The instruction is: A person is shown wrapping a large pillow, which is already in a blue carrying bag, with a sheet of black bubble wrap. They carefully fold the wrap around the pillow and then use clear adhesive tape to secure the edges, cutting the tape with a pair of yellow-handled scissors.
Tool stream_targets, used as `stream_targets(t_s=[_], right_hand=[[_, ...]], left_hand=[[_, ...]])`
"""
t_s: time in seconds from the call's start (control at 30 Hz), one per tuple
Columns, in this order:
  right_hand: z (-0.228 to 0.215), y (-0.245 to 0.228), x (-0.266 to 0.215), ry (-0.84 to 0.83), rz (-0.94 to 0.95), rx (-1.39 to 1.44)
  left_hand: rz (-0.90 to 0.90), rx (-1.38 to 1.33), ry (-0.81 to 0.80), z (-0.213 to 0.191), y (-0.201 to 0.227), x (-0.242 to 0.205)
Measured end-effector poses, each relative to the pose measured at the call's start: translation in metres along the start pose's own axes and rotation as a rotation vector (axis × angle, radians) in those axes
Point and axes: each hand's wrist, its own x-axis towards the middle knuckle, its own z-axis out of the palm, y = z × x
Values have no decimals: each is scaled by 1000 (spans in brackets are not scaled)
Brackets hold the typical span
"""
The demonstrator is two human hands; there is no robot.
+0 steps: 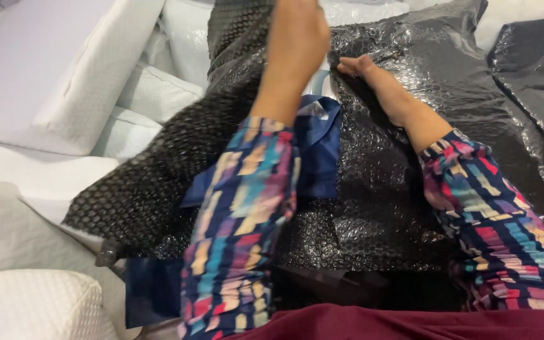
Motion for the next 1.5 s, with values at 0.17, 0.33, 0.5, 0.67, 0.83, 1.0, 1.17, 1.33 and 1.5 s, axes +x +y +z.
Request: stream_targets(t_s=[0.17, 0.33, 0.5, 0.67, 0.83, 1.0, 1.17, 1.33, 1.5], right_hand=[[-5, 0, -7, 15, 23, 976], [-4, 1, 7, 121, -21, 831], [12, 34, 39, 402, 282, 288], [9, 10, 23, 417, 236, 417], [6, 15, 25, 465, 217, 484], [4, 14, 28, 471, 257, 455], [4, 14, 32, 485, 142, 360], [-2, 46, 54, 534, 31, 225], [-24, 56, 64, 568, -82, 115]], left_hand=[[-719, -442, -626, 49, 64, -32], [-918, -522, -645, -2, 95, -17], [-903, -566, -737, 7, 89, -33], [-407, -220, -837, -41, 116, -36], [-87, 689, -782, -106, 140, -105], [-68, 1098, -926, -142, 112, -174], [-452, 84, -1019, -182, 142, -111], [-591, -232, -962, -168, 195, -72], [-362, -310, -907, -125, 201, -96]])
